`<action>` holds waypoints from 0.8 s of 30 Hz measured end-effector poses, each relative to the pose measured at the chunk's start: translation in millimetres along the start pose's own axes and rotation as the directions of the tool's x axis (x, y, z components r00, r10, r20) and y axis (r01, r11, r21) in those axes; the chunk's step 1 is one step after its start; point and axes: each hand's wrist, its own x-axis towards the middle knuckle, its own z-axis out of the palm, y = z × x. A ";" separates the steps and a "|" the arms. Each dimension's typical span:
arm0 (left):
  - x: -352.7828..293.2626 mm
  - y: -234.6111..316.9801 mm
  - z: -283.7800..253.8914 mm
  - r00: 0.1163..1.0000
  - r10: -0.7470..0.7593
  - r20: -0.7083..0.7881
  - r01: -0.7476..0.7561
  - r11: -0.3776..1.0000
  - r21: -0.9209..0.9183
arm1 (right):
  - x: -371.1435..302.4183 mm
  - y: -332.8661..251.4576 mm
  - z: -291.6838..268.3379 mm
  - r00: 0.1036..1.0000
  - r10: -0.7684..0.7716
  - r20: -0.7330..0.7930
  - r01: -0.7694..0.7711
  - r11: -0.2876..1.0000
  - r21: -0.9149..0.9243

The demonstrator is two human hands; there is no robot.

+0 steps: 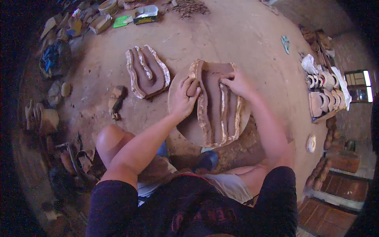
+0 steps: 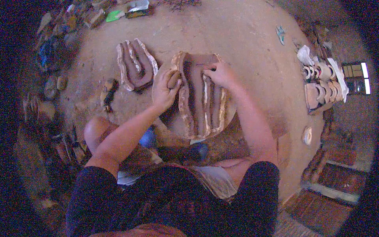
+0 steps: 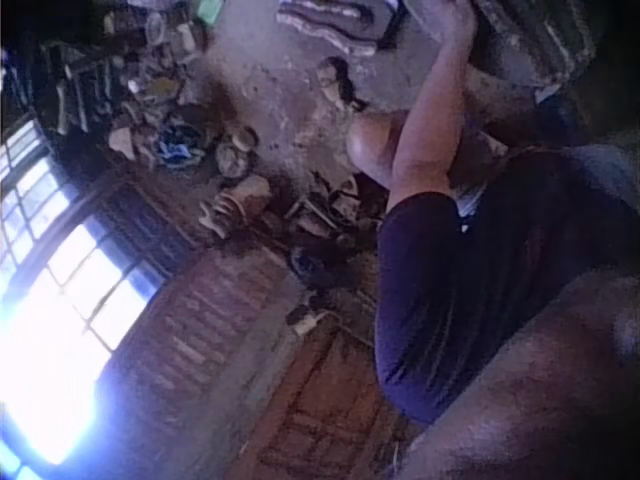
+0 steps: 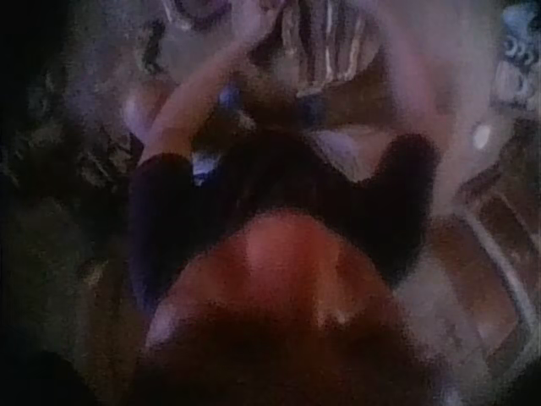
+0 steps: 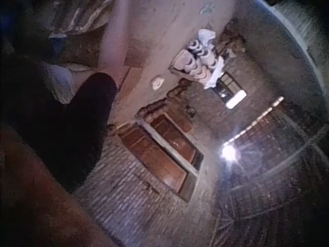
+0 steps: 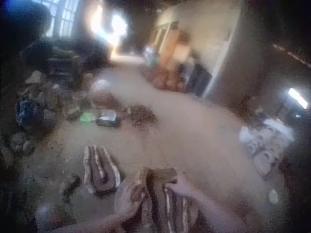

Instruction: The person rolls clay by hand into strips, places them into a mold, and presses and smooths the clay along the mold's interior edges.

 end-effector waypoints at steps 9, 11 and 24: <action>-8.2 -2.0 4.5 1.000 0.014 -0.018 -0.014 1.000 -0.013 | -5.7 14.9 32.0 0.931 0.332 -0.151 -0.292 0.927 0.237; -9.6 1.0 7.6 0.999 0.027 -0.023 -0.028 0.998 -0.047 | -5.9 23.1 31.2 0.903 0.407 -0.139 -0.322 0.854 0.408; -16.8 -9.6 8.8 0.999 0.037 -0.034 -0.037 0.999 0.010 | -34.3 4.9 43.9 0.879 0.416 -0.232 -0.339 0.889 0.308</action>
